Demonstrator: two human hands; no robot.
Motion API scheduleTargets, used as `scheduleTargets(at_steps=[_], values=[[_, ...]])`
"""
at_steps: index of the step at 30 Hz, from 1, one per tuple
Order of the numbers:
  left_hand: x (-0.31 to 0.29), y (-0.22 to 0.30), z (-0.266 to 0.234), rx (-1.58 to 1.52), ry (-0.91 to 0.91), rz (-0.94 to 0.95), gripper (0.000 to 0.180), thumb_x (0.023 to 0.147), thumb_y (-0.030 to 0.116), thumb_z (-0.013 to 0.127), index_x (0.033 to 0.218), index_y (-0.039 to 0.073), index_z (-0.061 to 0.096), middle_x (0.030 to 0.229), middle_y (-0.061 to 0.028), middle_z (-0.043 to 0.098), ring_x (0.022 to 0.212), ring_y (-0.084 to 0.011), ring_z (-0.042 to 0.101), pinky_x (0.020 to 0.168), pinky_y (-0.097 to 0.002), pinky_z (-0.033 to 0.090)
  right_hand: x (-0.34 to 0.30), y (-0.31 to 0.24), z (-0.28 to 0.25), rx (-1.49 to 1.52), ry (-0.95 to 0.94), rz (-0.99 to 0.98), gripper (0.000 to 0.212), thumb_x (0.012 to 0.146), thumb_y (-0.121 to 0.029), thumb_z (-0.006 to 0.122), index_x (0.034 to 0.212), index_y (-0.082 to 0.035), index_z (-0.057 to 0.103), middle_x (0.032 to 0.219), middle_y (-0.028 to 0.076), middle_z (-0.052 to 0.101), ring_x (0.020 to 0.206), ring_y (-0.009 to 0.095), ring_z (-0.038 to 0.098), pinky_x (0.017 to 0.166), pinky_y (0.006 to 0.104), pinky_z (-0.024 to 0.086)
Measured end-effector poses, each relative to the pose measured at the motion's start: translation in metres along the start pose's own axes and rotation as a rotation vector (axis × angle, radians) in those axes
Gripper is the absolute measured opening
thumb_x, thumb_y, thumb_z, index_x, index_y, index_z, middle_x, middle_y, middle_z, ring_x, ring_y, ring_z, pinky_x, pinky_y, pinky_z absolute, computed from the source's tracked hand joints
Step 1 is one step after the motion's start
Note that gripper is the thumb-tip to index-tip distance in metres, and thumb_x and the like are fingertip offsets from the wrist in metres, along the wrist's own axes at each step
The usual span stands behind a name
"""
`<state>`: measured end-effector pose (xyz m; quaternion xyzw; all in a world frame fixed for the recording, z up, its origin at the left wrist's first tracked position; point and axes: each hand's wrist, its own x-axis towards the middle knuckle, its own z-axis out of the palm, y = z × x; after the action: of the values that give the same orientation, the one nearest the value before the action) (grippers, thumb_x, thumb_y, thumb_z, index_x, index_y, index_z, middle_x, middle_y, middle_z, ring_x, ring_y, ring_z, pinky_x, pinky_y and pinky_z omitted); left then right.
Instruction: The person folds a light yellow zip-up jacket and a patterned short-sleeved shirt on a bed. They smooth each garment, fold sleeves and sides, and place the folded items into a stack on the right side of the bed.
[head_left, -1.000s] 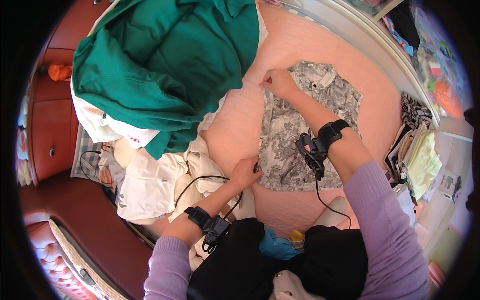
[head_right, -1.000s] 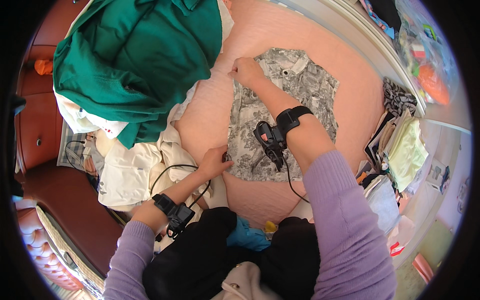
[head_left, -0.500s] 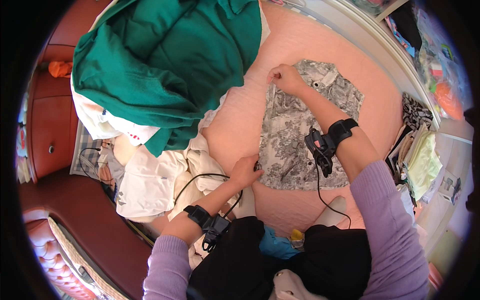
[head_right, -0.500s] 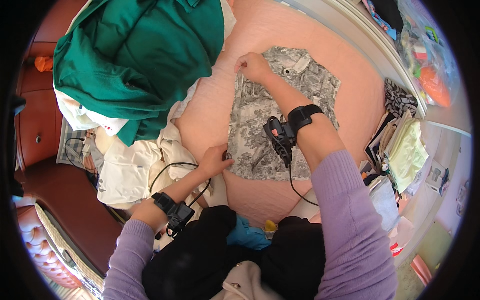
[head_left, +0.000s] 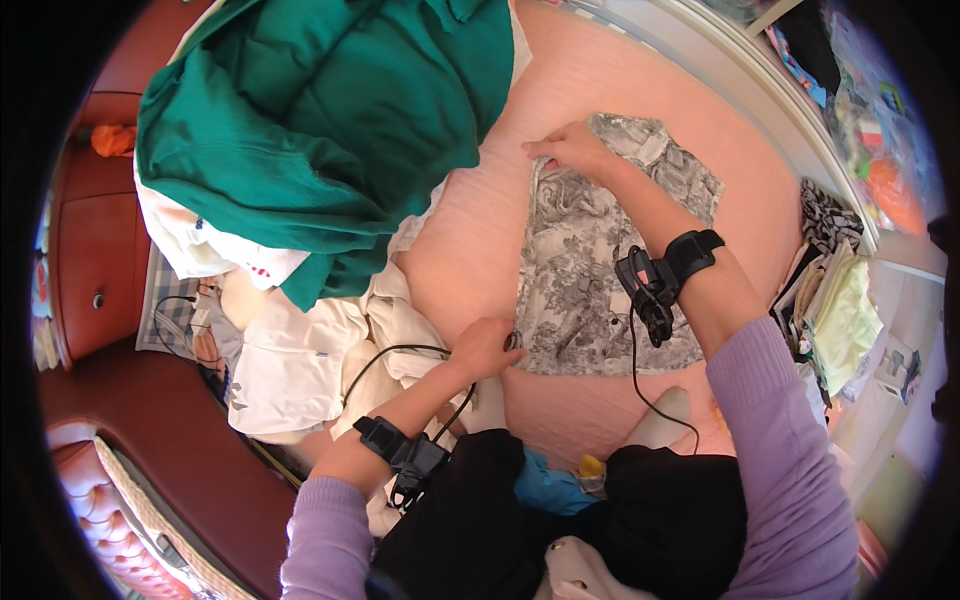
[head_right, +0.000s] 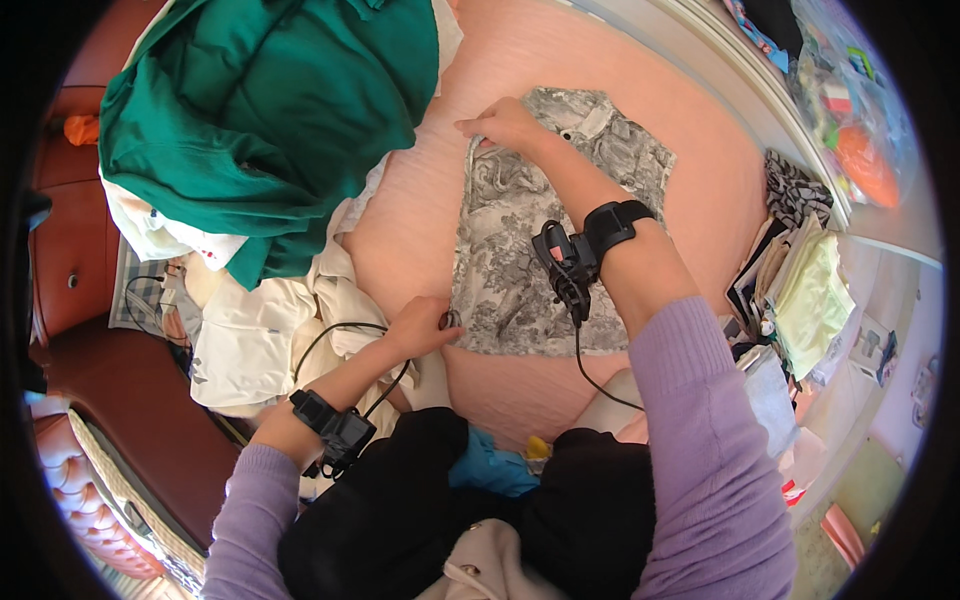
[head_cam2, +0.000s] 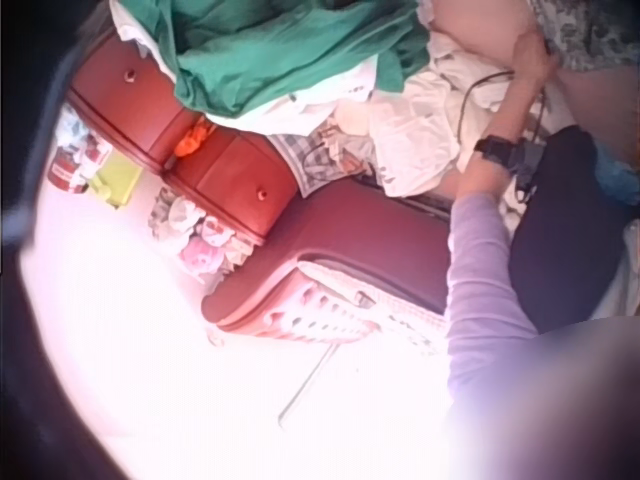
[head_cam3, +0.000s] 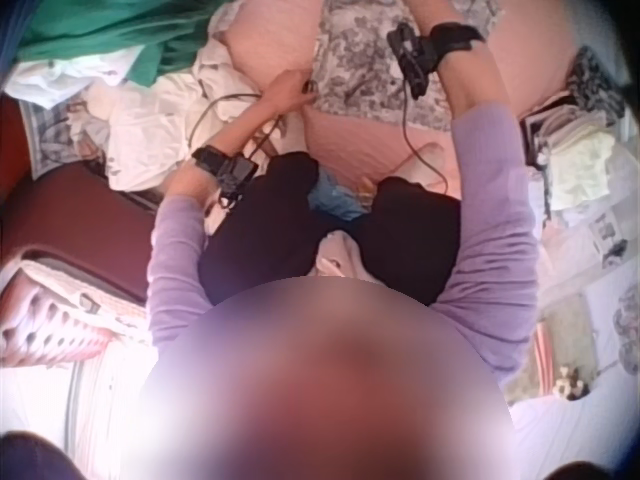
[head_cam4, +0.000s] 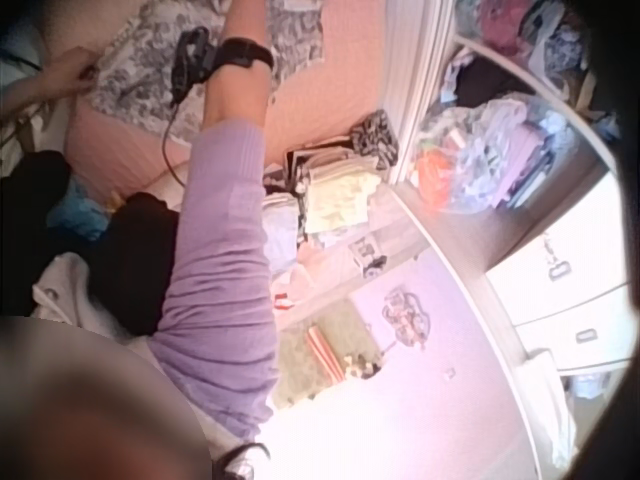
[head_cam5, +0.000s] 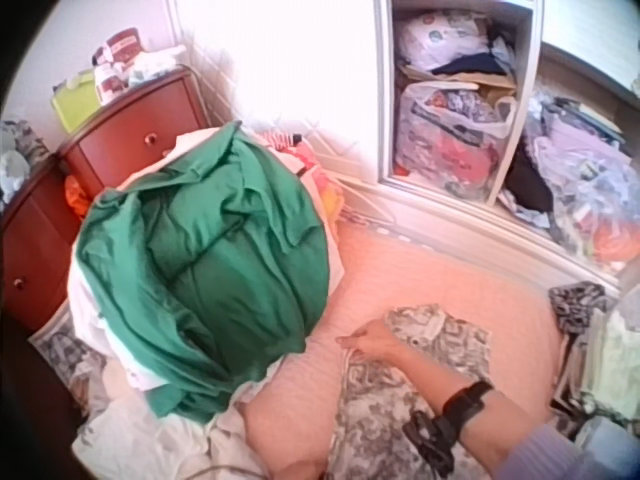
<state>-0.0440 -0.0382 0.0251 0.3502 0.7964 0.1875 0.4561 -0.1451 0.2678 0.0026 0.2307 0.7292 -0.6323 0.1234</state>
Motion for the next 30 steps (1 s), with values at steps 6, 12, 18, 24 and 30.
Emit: scheduleTargets(at_steps=[6,12,18,24,30], values=[[0.002,0.024,-0.003,0.119,-0.034,0.195,0.036,0.079,0.034,0.071,0.070,0.001,0.062,0.065,-0.0171,0.062,0.067,-0.0378,0.062,0.063,-0.0467,0.048,-0.009,0.000,-0.010,0.111,-0.100,-0.080,0.019,0.081,0.003,0.068,0.100,0.004,0.070,0.092,0.009,0.067,0.079,0.015,0.065,0.067,0.0286,0.057],[0.023,0.057,0.010,0.181,-0.081,0.303,0.040,0.083,0.039,0.065,0.066,0.002,0.063,0.065,-0.0177,0.062,0.066,-0.0387,0.062,0.062,-0.0489,0.049,-0.023,-0.003,-0.048,0.064,-0.074,-0.082,0.025,0.084,0.007,0.063,0.107,-0.003,0.067,0.098,0.002,0.061,0.087,0.011,0.060,0.074,0.0276,0.055],[0.048,0.078,0.036,0.144,-0.127,0.323,0.041,0.085,0.038,0.063,0.065,0.002,0.064,0.063,-0.0185,0.062,0.065,-0.0383,0.063,0.061,-0.0477,0.050,-0.035,0.016,-0.072,0.012,-0.033,-0.073,0.024,0.085,0.006,0.063,0.105,-0.004,0.068,0.097,0.001,0.061,0.085,0.010,0.059,0.074,0.0273,0.054],[0.065,0.087,0.047,0.094,-0.226,0.250,0.042,0.089,0.034,0.059,0.060,0.004,0.062,0.057,-0.0084,0.065,0.057,-0.0280,0.066,0.060,-0.0418,0.053,-0.040,0.039,-0.084,-0.107,0.103,-0.205,0.023,0.081,0.006,0.065,0.101,-0.003,0.069,0.094,0.002,0.065,0.083,0.010,0.061,0.074,0.0263,0.053],[0.070,0.094,0.051,0.056,-0.249,0.244,0.044,0.090,0.035,0.059,0.059,0.004,0.061,0.057,-0.0072,0.066,0.055,-0.0254,0.066,0.059,-0.0389,0.054,-0.041,0.052,-0.081,-0.290,0.288,-0.373,0.024,0.079,0.005,0.067,0.101,-0.004,0.069,0.094,0.005,0.070,0.084,0.013,0.064,0.077,0.0279,0.053]])
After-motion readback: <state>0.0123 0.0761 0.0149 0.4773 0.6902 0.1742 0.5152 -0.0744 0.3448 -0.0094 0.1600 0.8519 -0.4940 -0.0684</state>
